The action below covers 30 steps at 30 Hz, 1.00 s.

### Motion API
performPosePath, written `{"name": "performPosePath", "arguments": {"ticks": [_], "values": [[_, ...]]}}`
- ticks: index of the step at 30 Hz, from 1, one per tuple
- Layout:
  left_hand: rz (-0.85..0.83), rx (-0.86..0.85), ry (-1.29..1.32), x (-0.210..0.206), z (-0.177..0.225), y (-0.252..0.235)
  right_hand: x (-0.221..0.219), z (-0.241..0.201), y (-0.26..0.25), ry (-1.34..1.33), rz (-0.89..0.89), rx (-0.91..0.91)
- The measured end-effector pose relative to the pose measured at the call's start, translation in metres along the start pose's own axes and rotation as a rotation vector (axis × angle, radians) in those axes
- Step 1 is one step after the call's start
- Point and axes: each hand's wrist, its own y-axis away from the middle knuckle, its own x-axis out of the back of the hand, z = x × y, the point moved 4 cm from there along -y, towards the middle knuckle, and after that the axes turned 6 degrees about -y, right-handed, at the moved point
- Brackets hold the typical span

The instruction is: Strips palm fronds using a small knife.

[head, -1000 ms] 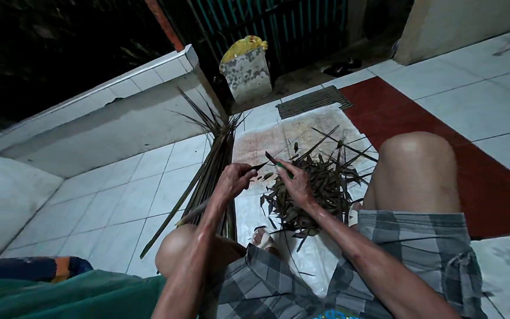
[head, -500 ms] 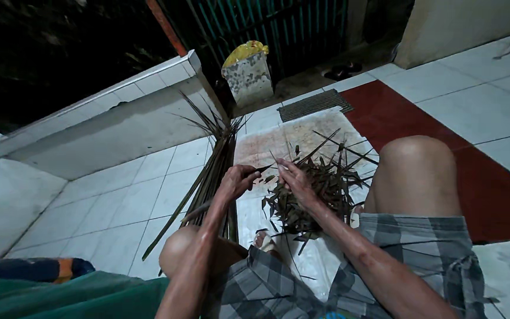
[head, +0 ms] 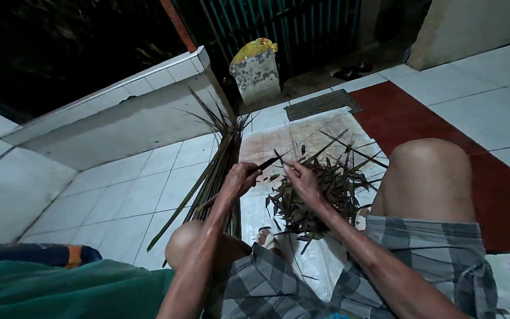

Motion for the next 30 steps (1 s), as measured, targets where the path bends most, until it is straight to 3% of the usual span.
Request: {"name": "performPosePath", "arguments": {"ticks": [10,30], "values": [[0.115,-0.034,-0.291,-0.007,0.005,0.000,-0.032,-0.002,0.014,0.105,-0.132,-0.002],[0.213,0.034,-0.506,-0.009,0.025,0.010,-0.037,-0.019,0.005,0.247,-0.032,-0.118]]}}
